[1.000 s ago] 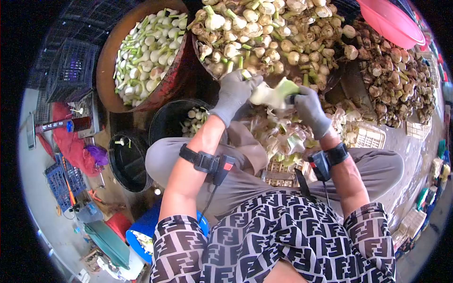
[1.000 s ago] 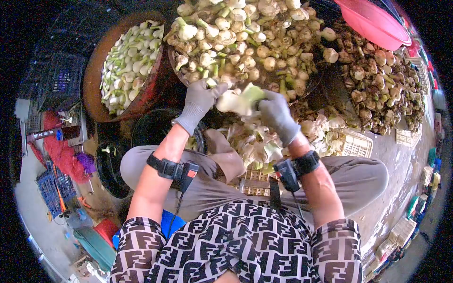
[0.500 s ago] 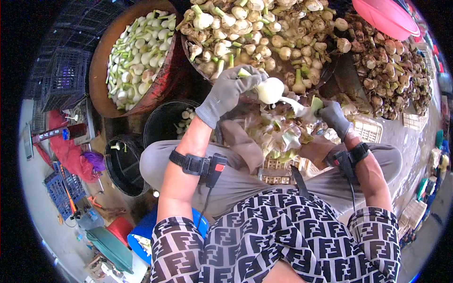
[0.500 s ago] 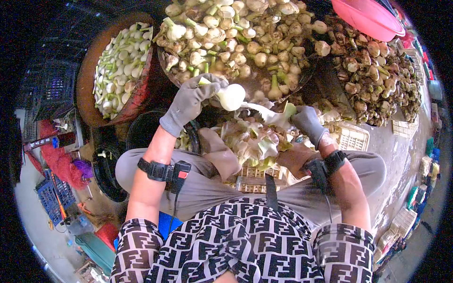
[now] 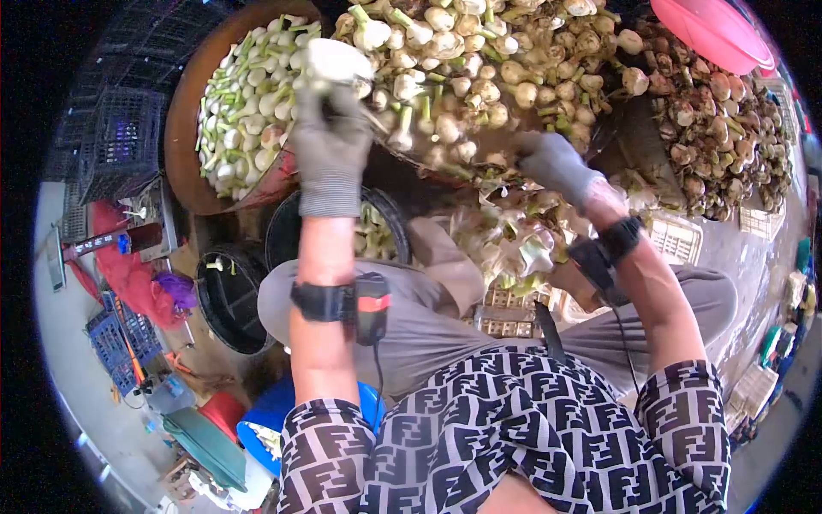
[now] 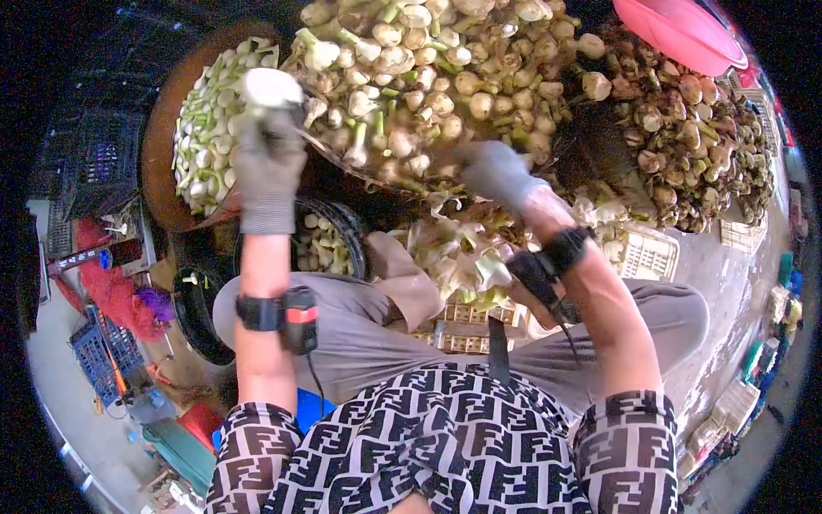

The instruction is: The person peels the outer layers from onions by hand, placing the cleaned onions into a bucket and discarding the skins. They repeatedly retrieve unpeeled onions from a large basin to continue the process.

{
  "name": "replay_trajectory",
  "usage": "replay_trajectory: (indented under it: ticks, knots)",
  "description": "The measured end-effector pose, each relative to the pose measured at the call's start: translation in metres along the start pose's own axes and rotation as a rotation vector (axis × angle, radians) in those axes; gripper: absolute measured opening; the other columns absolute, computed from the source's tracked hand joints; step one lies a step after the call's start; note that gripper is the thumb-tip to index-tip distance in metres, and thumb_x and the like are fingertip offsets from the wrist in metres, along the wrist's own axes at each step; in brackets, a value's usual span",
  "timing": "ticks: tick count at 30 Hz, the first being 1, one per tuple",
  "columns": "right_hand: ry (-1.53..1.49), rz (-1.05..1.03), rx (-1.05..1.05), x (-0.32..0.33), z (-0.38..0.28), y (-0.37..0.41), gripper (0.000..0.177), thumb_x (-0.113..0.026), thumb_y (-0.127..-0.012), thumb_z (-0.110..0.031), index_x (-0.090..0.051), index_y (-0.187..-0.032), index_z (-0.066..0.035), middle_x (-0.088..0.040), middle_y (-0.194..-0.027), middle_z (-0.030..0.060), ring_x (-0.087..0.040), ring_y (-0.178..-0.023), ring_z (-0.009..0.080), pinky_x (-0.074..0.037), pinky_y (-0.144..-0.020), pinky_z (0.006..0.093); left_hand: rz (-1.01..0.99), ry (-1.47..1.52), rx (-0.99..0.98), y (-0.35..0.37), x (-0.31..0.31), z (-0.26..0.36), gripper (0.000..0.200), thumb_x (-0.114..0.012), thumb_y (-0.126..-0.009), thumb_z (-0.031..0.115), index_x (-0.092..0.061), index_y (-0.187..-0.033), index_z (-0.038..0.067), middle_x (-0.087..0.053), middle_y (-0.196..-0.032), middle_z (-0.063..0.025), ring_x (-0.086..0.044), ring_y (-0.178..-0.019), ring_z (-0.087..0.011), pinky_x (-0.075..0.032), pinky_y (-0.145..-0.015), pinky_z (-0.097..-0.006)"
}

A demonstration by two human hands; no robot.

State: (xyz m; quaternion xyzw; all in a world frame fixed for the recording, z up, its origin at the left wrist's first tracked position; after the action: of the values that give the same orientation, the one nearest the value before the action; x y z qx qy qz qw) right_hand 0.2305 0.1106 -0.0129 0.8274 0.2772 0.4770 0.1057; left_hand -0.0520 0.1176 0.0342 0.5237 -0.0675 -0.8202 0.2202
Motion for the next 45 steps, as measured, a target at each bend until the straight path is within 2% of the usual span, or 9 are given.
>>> replay_trajectory:
  ticks: [4, 12, 17, 21, 24, 30, 34, 42, 45]
  knots:
    - [0.155, -0.002, -0.039, -0.041, -0.006, -0.072, 0.028, -0.056, -0.071, -0.018, -0.06, -0.099, -0.015, -0.061, -0.097, 0.0143, -0.059, -0.087, 0.0302, -0.047, -0.075, 0.0399, -0.101, 0.242, 0.091, 0.016, -0.024, 0.021, 0.035, -0.052, -0.087, 0.03, -0.054, -0.098, -0.003, -0.058, -0.093, -0.0142, -0.058, -0.076, -0.0201, -0.052, -0.064, -0.0296]
    - [0.546, 0.276, 0.153, -0.083, -0.025, -0.135, 0.026, -0.057, -0.073, -0.023, -0.062, -0.095, -0.009, -0.059, -0.1, 0.0087, -0.059, -0.089, 0.0255, -0.048, -0.067, 0.0387, -0.094, -0.137, 0.166, 0.009, -0.012, -0.003, 0.029, -0.048, -0.088, 0.026, -0.053, -0.101, 0.001, -0.055, -0.083, -0.0083, -0.052, -0.067, -0.0175, -0.047, -0.056, -0.0278]
    - [0.615, -0.173, 0.07, -0.084, -0.008, -0.149, 0.028, -0.055, -0.072, -0.021, -0.064, -0.095, -0.009, -0.063, -0.095, 0.0159, -0.061, -0.088, 0.0297, -0.048, -0.077, 0.037, -0.085, -0.279, 0.172, 0.011, -0.003, -0.005, 0.023, -0.053, -0.086, 0.021, -0.054, -0.098, 0.002, -0.056, -0.082, -0.006, -0.054, -0.064, -0.0141, -0.047, -0.055, -0.0255]
    - [0.261, -0.057, 0.062, -0.032, -0.019, -0.099, 0.03, -0.053, -0.07, -0.016, -0.063, -0.097, -0.008, -0.062, -0.088, 0.017, -0.061, -0.083, 0.029, -0.048, -0.074, 0.0349, -0.2, -1.024, -0.011, 0.019, -0.002, -0.024, 0.03, -0.064, -0.076, 0.016, -0.054, -0.103, 0.004, -0.057, -0.086, -0.0041, -0.055, -0.068, -0.0114, -0.048, -0.059, -0.0241]
    - [-0.121, -0.135, -0.041, 0.007, -0.034, -0.056, 0.027, -0.053, -0.074, -0.014, -0.061, -0.096, -0.001, -0.063, -0.077, 0.011, -0.059, -0.071, 0.0189, -0.047, -0.067, 0.0291, -0.691, -1.808, -0.394, 0.042, -0.02, -0.056, 0.076, -0.074, -0.063, 0.013, -0.034, -0.128, 0.006, -0.042, -0.123, -0.0154, -0.043, -0.114, -0.0281, -0.035, -0.096, -0.0369]
    - [-1.377, -0.052, 0.054, 0.004, -0.053, 0.01, 0.028, -0.059, -0.083, -0.025, -0.058, -0.095, 0.0, -0.055, -0.075, -0.0016, -0.049, -0.066, 0.0071, -0.04, -0.059, 0.0215, -0.733, -1.715, -0.314, 0.048, -0.011, -0.08, 0.08, -0.078, -0.06, 0.022, -0.035, -0.126, 0.006, -0.048, -0.119, -0.0159, -0.047, -0.111, -0.0275, -0.038, -0.094, -0.0332]
    - [-1.137, 0.257, -0.12, -0.014, -0.041, 0.01, 0.03, -0.067, -0.076, -0.027, -0.059, -0.086, 0.0, -0.055, -0.069, 0.0, -0.046, -0.058, 0.0079, -0.036, -0.051, 0.0234, -0.726, -1.737, -0.329, 0.061, -0.016, -0.085, 0.079, -0.078, -0.06, 0.029, -0.038, -0.124, 0.004, -0.055, -0.109, -0.0152, -0.054, -0.102, -0.0255, -0.043, -0.088, -0.032]
    - [-1.303, 0.098, -0.14, -0.003, -0.042, 0.025, 0.018, -0.063, -0.076, -0.015, -0.06, -0.078, 0.002, -0.057, -0.062, 0.003, -0.054, -0.053, 0.0105, -0.044, -0.048, 0.0237, -0.726, -1.586, -0.177, 0.068, -0.022, -0.086, 0.07, -0.075, -0.066, 0.036, -0.043, -0.119, 0.003, -0.055, -0.107, -0.0123, -0.055, -0.097, -0.0194, -0.043, -0.085, -0.0294]
    - [-0.519, 0.416, 0.449, 0.004, -0.049, 0.029, 0.011, -0.062, -0.074, -0.008, -0.063, -0.08, 0.001, -0.06, -0.065, 0.0045, -0.056, -0.057, 0.0107, -0.045, -0.052, 0.0234, -0.739, -1.401, -0.109, 0.067, -0.021, -0.088, 0.059, -0.07, -0.071, 0.038, -0.047, -0.114, 0.003, -0.055, -0.104, -0.0099, -0.054, -0.093, -0.0159, -0.042, -0.084, -0.0271]
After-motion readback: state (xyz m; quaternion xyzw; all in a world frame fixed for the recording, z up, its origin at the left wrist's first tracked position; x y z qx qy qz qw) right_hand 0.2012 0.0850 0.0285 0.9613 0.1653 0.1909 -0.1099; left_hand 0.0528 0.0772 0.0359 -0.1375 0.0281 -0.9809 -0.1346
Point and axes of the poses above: each hand's wrist, its own y-axis away from the middle knuckle, its own x-axis out of the back of the hand, z = x × y, the point moved 5 cm from there along -y, towards the middle knuckle
